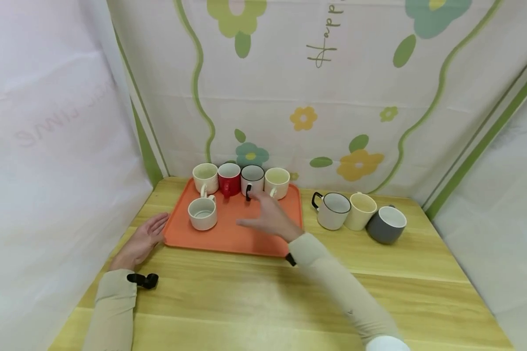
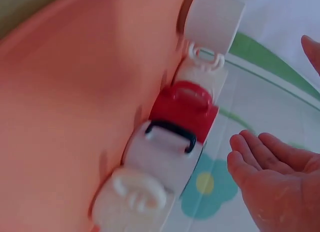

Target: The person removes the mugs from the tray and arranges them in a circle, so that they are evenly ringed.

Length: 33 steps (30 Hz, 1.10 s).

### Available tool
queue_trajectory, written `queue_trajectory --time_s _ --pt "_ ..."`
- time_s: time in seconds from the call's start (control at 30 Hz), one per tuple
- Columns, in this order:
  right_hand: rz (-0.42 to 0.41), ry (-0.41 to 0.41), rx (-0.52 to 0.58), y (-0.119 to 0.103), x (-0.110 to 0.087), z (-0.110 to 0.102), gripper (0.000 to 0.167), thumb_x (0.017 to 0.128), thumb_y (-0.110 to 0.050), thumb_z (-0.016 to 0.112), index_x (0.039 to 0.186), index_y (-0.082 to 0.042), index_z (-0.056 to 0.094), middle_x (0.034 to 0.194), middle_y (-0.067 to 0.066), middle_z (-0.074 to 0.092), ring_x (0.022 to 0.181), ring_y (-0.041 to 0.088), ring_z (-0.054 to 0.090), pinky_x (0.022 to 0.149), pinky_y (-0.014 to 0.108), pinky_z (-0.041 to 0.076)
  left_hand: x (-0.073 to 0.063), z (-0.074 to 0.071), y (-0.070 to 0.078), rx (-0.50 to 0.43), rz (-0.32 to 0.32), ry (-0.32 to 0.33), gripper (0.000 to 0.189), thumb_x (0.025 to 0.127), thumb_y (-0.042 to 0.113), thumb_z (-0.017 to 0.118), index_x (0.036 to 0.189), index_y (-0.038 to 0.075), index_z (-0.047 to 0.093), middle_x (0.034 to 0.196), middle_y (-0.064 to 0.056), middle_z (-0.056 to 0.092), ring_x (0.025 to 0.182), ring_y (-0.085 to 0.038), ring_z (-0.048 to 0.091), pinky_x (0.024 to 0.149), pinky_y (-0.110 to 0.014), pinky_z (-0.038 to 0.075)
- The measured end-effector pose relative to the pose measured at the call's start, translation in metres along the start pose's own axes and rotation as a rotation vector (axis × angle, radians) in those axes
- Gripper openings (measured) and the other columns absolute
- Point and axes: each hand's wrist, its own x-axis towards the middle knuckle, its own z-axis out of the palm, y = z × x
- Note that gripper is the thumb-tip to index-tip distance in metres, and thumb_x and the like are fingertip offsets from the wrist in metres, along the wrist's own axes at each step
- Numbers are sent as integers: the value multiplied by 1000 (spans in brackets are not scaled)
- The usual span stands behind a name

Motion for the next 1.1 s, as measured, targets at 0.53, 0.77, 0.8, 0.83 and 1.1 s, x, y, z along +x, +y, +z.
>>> queue_trajectory --time_s 0.53,0.77,0.8,0.83,1.1 --pt "64 138 11 -49 64 114 71 80 -49 91 129 -6 63 124 9 69 111 21 62 93 31 57 -6 -6 9 10 4 -5 90 98 -16 54 167 -5 -2 175 -31 -2 162 -49 1 107 -7 46" --pt "186 154 -38 -60 62 134 77 83 -48 88 141 -10 55 131 3 62 115 19 60 92 25 61 -10 -6 5 7 12 -10 90 97 -17 53 167 -6 -2 174 -32 -2 161 -49 -1 109 -7 44" --pt "187 159 -31 -61 62 135 77 83 -47 89 141 -10 55 131 4 62 115 19 61 92 25 61 -10 -6 5 4 16 -9 89 97 -17 53 167 -6 -2 174 -32 -2 161 -49 -1 109 -7 45" --pt "187 167 -26 -60 62 135 77 83 -47 89 141 -10 56 131 4 62 115 19 61 92 25 61 -9 -6 4 1 19 -8 89 97 -17 53 167 -6 -2 174 -32 -2 161 -49 -1 109 -7 45" --pt "73 142 102 -28 60 120 71 74 -41 96 129 -9 65 120 3 70 103 16 64 86 23 58 -7 -2 1 -5 22 -26 90 95 -19 52 166 -8 -3 174 -33 -5 160 -51 -4 108 -7 45"
